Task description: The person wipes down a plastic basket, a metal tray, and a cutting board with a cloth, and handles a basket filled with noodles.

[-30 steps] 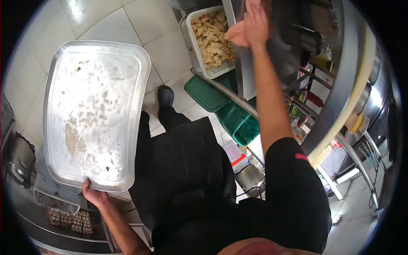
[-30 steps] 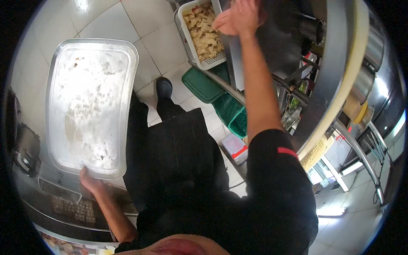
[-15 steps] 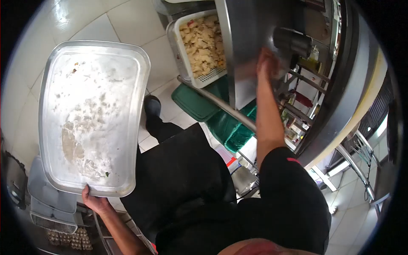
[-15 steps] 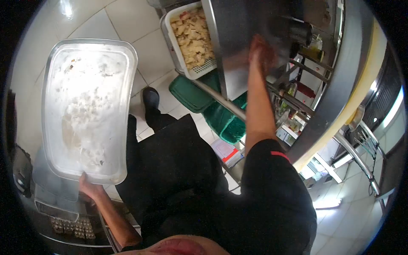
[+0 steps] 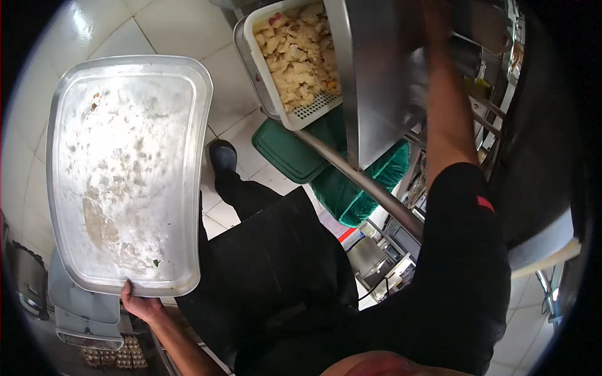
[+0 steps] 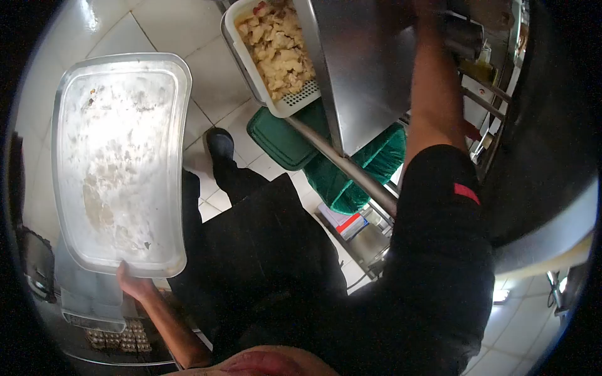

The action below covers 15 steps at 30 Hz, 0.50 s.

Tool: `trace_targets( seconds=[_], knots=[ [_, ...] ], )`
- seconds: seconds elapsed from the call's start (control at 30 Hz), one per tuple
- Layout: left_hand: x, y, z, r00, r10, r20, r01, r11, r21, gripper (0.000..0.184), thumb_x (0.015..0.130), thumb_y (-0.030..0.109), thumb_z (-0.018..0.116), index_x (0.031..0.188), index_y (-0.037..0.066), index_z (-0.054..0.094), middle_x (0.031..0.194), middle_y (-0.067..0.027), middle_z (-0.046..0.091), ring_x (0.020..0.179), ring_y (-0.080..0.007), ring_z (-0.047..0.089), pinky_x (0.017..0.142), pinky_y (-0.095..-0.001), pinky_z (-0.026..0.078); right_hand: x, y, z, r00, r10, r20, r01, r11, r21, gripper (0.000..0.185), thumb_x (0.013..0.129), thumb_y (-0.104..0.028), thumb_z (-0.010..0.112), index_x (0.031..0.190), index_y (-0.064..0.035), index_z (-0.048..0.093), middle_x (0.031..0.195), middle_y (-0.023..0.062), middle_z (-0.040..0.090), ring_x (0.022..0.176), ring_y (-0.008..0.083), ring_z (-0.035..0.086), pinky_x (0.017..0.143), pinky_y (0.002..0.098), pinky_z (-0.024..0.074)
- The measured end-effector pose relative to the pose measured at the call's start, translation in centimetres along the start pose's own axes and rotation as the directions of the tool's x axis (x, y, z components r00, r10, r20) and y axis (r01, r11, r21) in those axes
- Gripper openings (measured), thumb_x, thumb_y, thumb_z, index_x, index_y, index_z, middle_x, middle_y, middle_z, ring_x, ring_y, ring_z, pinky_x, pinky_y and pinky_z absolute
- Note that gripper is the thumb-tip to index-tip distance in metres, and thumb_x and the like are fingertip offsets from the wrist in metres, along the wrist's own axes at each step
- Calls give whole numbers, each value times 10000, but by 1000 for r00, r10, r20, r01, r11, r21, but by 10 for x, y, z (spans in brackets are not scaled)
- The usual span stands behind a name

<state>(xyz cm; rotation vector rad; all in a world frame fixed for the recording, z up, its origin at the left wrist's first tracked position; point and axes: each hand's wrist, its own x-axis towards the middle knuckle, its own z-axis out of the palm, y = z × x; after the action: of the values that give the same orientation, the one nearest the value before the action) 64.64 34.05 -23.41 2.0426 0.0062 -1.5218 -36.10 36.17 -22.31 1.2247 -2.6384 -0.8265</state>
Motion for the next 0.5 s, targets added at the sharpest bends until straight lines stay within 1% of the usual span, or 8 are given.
trace_targets(
  seconds=[0.07,0.17,0.23,0.3,0.37,0.4,0.43,0.5],
  knots=[
    [-1,-4,-2,999,-13,48,13,1000,2,487,829,157,568,1248,-89,536,1254,-173,578,1177,-324,551,1061,-464,410,-3,23,4,996,-71,-46,53,950,-306,504,956,-270,588,1386,-32,476,1350,174,538,1215,345,534,1043,441,415],
    [4,-5,-18,1000,-14,5,14,1000,12,514,826,162,576,1274,-84,519,1264,-175,573,1189,-329,543,1071,-463,399,-9,68,25,975,-213,-58,112,704,-701,519,972,-244,536,1443,-52,431,1394,138,538,1204,318,561,1039,389,429],
    [-9,-2,-5,1000,-27,-3,27,1000,-7,537,824,170,589,1291,-81,503,1263,-174,572,1185,-328,544,1070,-454,398,6,110,42,985,-170,-43,111,795,-597,538,989,-247,487,1487,-77,371,1447,124,490,1218,314,557,1049,383,429],
    [-11,3,-5,999,-36,40,36,999,12,542,822,171,595,1293,-79,499,1260,-175,573,1182,-329,545,1070,-452,398,-41,83,33,998,47,-52,-57,972,-228,581,990,-326,446,1507,-97,317,1490,107,400,1278,299,459,1082,399,360],
    [-11,4,-6,997,-65,39,66,998,-19,535,819,164,594,1287,-79,503,1257,-173,575,1179,-330,546,1069,-462,397,-94,38,12,974,225,-22,-219,962,162,627,990,-405,404,1528,-117,263,1533,89,310,1338,284,362,1115,414,291],
    [-10,2,-9,997,-63,50,65,997,-38,530,817,160,593,1283,-79,506,1256,-173,575,1178,-330,547,1070,-465,395,-121,16,-1,958,286,22,-275,894,353,651,990,-444,383,1539,-127,236,1554,80,266,1368,277,313,1131,422,256],
    [-9,2,-9,996,-62,62,65,996,-58,525,816,155,592,1279,-79,509,1256,-173,576,1178,-330,548,1070,-468,394,-150,-8,-16,938,334,91,-325,762,559,676,990,-484,363,1549,-137,209,1576,71,221,1398,269,264,1148,430,222],
    [-10,1,-8,998,-58,-3,58,998,-31,504,809,141,589,1256,-84,525,1249,-180,582,1179,-334,553,1068,-467,399,-210,-61,-62,873,358,331,-448,319,835,727,991,-562,321,1570,-156,155,1619,53,131,1457,254,167,1180,446,153]
  ],
)
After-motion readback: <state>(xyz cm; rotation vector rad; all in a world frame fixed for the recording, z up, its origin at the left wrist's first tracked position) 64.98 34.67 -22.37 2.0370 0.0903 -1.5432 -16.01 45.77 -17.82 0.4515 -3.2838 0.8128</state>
